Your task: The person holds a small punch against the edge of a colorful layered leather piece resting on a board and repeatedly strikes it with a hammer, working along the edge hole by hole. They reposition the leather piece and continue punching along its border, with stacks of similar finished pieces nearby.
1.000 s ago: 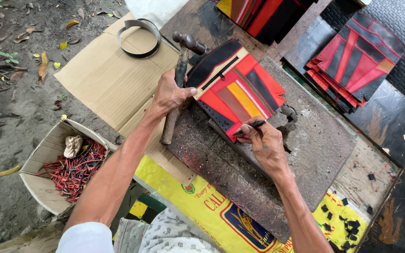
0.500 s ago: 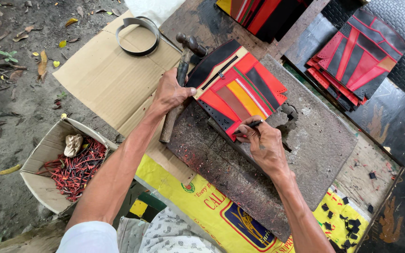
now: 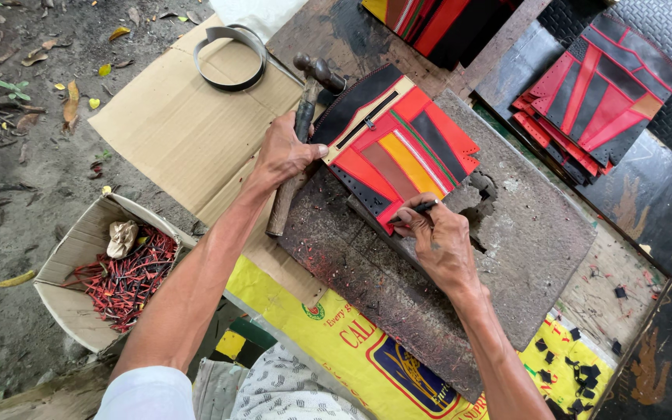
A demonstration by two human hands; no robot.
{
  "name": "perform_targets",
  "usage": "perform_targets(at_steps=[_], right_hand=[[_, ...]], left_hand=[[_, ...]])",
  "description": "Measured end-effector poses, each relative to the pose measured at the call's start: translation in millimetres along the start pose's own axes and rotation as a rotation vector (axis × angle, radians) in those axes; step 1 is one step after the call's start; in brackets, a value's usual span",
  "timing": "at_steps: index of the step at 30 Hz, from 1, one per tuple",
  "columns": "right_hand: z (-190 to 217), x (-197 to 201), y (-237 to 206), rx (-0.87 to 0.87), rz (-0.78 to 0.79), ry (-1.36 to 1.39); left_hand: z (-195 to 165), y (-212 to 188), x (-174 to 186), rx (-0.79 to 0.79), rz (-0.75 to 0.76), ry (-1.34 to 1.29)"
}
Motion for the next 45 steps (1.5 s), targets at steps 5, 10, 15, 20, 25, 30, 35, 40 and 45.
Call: perform_targets(at_steps=[5, 10, 15, 20, 25, 30, 35, 40, 45], right_hand=[[5, -3, -1, 0.082, 0.000, -0.046], [13, -5, -3, 0.169, -0.046, -0.206], [15, -8, -2, 0.180, -0.042, -0.170], [12, -6, 1, 0.191, -0.046, -0.206], [13, -9, 3, 0.250, -0.052, -0.160], [21, -11, 0, 0.297, -0.059, -0.255], [22, -11, 2, 0.281, -0.068, -0.289], [16, -12, 4, 0.279, -0.069, -0.296], [18, -10, 1, 0.331, -0.107, -0.289]], left_hand=[[5, 0, 1, 0.067, 0.006, 0.008], [-35, 5, 22, -0.080, -0.025, 0.239], [-126, -36, 56, -0.530, -0.077, 0.195], [-149, -67, 31, -0.090, 0.248, 0.204], [-185, -105, 5, -0.078, 0.446, 0.308], [-236, -121, -2, -0.375, 0.469, 0.216], [-245, -121, -22, -0.357, 0.489, 0.453], [-245, -115, -18, -0.324, 0.546, 0.432], [-276, -123, -8, -0.628, 0.337, 0.192]])
Point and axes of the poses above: each hand's wrist, its own y-axis towards the middle knuckle, its own x-axis out of the back of the hand, z = x × y, the point moved 9 cm from there along y, towards the middle knuckle, and after that the axes turned 2 degrees about -y, right-handed, at the moved point
